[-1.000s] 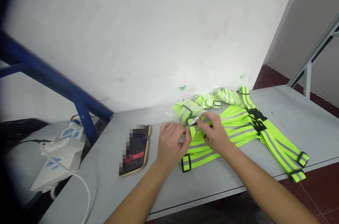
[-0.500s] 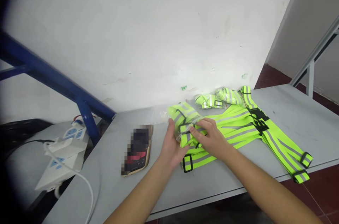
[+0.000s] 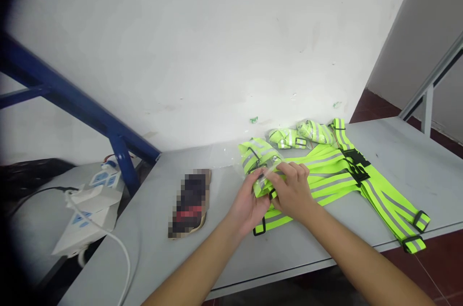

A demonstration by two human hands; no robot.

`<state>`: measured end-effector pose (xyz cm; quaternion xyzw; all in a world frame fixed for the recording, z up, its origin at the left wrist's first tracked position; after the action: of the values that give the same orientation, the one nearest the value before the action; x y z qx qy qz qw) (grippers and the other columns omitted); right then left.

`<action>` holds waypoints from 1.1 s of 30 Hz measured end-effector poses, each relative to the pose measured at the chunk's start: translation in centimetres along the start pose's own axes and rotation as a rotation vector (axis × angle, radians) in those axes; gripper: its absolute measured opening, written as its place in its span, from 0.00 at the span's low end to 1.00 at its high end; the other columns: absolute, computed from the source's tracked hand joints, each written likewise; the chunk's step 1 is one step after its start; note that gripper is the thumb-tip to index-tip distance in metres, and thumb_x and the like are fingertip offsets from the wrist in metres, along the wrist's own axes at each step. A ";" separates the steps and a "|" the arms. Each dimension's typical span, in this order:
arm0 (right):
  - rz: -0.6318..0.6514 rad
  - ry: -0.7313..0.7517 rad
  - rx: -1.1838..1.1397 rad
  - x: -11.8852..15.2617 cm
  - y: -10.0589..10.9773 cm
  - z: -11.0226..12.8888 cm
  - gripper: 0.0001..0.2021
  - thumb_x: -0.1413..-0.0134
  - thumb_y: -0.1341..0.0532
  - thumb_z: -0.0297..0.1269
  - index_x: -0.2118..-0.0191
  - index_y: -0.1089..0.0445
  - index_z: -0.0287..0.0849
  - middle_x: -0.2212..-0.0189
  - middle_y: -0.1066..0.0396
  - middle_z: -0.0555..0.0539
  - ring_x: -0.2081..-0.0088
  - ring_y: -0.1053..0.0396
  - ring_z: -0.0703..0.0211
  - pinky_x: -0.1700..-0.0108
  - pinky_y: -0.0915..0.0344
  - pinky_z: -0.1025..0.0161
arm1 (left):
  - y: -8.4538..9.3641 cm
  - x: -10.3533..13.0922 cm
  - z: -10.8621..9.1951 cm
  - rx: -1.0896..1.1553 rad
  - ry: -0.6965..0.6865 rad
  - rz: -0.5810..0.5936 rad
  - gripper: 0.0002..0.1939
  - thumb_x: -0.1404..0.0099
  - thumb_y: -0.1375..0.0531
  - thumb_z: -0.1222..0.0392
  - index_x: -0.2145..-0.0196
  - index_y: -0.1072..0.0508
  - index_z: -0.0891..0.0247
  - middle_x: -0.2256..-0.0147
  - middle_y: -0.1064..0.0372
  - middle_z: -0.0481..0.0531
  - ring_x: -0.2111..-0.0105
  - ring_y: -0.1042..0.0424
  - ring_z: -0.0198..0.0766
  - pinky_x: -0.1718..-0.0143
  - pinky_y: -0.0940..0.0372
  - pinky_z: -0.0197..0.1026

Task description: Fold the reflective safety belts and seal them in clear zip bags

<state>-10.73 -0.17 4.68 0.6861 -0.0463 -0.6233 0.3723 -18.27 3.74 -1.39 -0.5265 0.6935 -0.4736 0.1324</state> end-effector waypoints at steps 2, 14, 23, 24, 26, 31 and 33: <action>0.073 0.014 -0.122 0.0 -0.3 0.0 0.26 0.55 0.43 0.34 0.46 0.42 0.43 0.56 0.45 0.41 0.54 0.44 0.45 0.54 0.44 0.48 | -0.2 0.0 0.5 0.011 0.076 0.017 0.09 0.39 0.38 0.56 0.65 0.24 0.65 0.66 0.26 0.50 0.66 0.27 0.35 0.64 0.32 0.35; -0.001 -0.285 -0.475 -0.4 -0.3 -3.0 0.14 0.47 0.39 0.31 0.60 0.45 0.48 0.55 0.46 0.43 0.52 0.42 0.49 0.53 0.40 0.49 | -0.4 0.0 0.5 0.044 0.085 0.108 0.06 0.41 0.37 0.65 0.64 0.25 0.67 0.63 0.27 0.50 0.71 0.31 0.30 0.63 0.29 0.40; 0.262 -0.325 -0.646 -0.7 -1.2 -3.8 0.11 0.47 0.36 0.35 0.62 0.41 0.48 0.57 0.39 0.45 0.52 0.38 0.50 0.52 0.38 0.51 | 0.2 -0.7 0.5 -0.043 0.089 0.137 0.09 0.42 0.35 0.63 0.62 0.25 0.66 0.65 0.28 0.50 0.71 0.30 0.32 0.61 0.31 0.41; 0.330 -0.300 -0.679 -0.7 -1.4 -3.6 0.13 0.47 0.36 0.36 0.58 0.40 0.48 0.54 0.38 0.45 0.50 0.39 0.50 0.50 0.38 0.51 | 0.3 -0.8 0.4 -0.038 0.107 0.140 0.10 0.41 0.36 0.61 0.61 0.25 0.67 0.64 0.27 0.52 0.71 0.30 0.33 0.62 0.31 0.41; 0.441 -0.257 -0.715 -0.5 -1.8 -3.3 0.20 0.47 0.35 0.38 0.50 0.41 0.49 0.49 0.40 0.43 0.46 0.42 0.49 0.47 0.39 0.51 | 0.4 -0.8 0.4 -0.044 0.137 0.144 0.12 0.39 0.38 0.58 0.60 0.26 0.68 0.64 0.27 0.56 0.70 0.28 0.36 0.66 0.32 0.39; 0.321 -0.203 -0.594 -0.2 -2.0 -3.7 0.14 0.45 0.37 0.35 0.55 0.40 0.47 0.56 0.35 0.44 0.53 0.36 0.52 0.56 0.34 0.55 | 0.6 -0.8 1.5 -0.016 0.188 0.132 0.11 0.40 0.36 0.57 0.62 0.28 0.65 0.71 0.29 0.49 0.75 0.30 0.32 0.62 0.32 0.41; 0.215 -0.194 -0.500 0.0 -1.8 -3.8 0.10 0.44 0.38 0.33 0.58 0.39 0.46 0.62 0.35 0.46 0.59 0.34 0.54 0.61 0.33 0.57 | 0.6 -0.6 2.5 -0.018 0.232 0.134 0.12 0.41 0.35 0.54 0.66 0.29 0.65 0.75 0.32 0.47 0.73 0.29 0.34 0.59 0.32 0.44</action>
<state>-8.12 2.87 3.43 0.5012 0.0010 -0.6352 0.5877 -16.70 2.97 -3.38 -0.4219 0.7421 -0.5150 0.0777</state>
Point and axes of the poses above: each hand's wrist, its own x-axis away from the middle knuckle, its own y-axis out of the back of the hand, z = x × y, the point moved 8 cm from there along -x, towards the middle knuckle
